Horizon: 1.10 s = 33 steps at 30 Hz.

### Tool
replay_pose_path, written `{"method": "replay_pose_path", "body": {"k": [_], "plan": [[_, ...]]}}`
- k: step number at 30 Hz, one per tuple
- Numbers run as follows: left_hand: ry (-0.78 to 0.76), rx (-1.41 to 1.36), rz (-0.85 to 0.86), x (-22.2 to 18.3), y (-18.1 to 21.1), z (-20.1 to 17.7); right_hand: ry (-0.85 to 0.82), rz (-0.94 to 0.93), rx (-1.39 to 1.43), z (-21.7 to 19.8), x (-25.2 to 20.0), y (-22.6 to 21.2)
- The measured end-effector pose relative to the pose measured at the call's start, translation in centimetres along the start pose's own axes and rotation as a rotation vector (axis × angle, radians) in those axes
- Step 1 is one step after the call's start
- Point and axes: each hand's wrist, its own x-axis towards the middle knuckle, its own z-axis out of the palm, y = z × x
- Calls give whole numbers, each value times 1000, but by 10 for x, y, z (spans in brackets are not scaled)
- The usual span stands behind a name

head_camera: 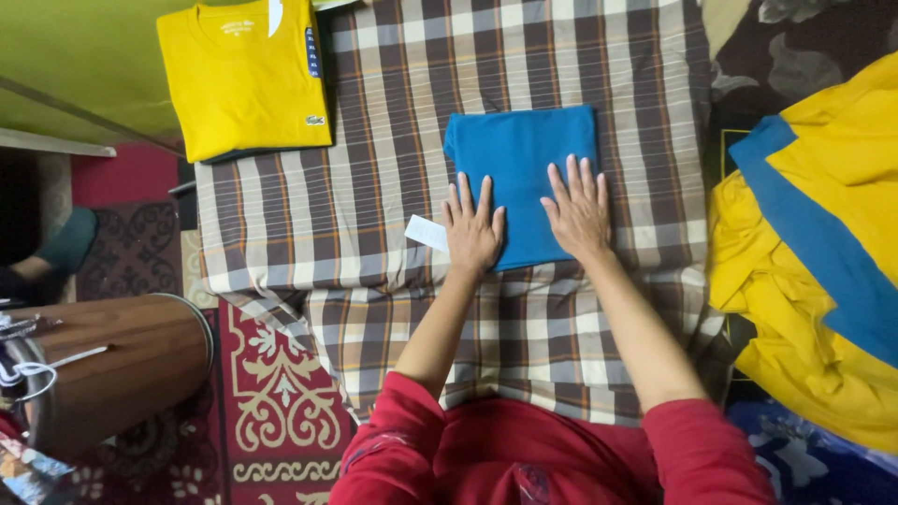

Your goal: The recorder is folding a blue Lacoste t-shirt on a flat patterned surface.

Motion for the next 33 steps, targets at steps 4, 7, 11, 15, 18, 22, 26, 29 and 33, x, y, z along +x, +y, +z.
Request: {"method": "replay_pose_path", "body": {"k": [4,7,11,15,18,22,26,29,33], "plan": [[12,11,-35,9,13,1,-1,50,-9,-5,5,0],[32,26,-21,12,51,12,-73,71,17,-10,1,-3],[82,36,48,23,77,32,-81,19,-150,7,-1,5],[121,86,92,26,66,37,-34,42,-45,-6,2,1],[43,43,7,15,34,10,57,24,-67,-4,-5,-1],[20,37,-52,20,22,-7,219,111,-25,-3,8,-1],[-5,9,-74,16,21,-3,344,183,-87,15,5,12],[75,-14,-72,18,22,-2,321,101,-96,4,3,3],[163,9,-125,38,26,12,396,87,-157,4,5,1]]}}
